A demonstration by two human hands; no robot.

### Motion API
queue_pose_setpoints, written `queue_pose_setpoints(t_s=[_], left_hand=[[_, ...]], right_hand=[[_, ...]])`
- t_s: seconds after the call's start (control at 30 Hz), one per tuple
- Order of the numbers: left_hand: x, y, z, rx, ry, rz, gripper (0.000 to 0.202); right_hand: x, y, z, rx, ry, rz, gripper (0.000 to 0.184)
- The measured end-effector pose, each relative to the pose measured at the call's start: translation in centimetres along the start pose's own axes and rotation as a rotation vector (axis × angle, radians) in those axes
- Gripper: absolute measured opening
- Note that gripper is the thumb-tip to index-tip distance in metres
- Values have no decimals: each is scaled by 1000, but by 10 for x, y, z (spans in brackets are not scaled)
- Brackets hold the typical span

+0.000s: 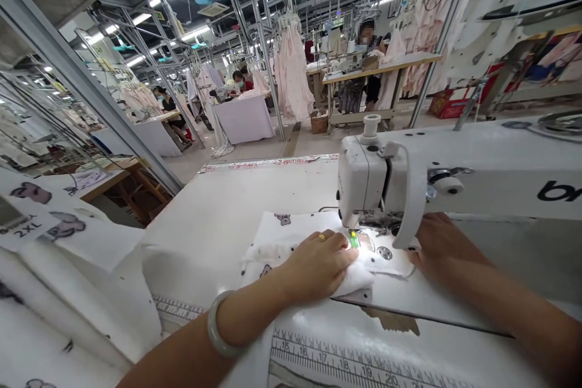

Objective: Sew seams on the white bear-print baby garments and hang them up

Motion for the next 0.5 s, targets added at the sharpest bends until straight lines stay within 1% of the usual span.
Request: queue_pose_setpoints(t_s=[0.07, 0.13, 0.23, 0.33, 0.43, 0.5], left_hand=[[0, -1, 1, -18, 23, 9, 28], [0, -1, 2, -13, 42, 26, 28], [1, 0, 3, 26, 49, 38, 26], [2, 4, 2, 24, 26, 38, 26], [3, 7, 2, -13, 14, 51, 28], [4, 8, 3, -32, 19, 63, 29]], right_hand=[[11, -10, 4, 52, -85, -52, 36], [23, -16, 11, 136, -170, -151, 38], [31, -15, 15, 215, -243, -265, 40], [28, -7, 14, 179, -282, -213, 40], [22, -1, 13, 130, -325, -112, 41], [21, 0, 13, 106, -342, -87, 40]])
Point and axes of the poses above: each hand's wrist, its own z-axis away from the middle knuckle, its own y-axis out of the palm, x = y × z, the point moved 2 cm from there along -z, towards the middle knuckle, and after that the axes turned 9 degrees about -x, right-handed, at the moved point
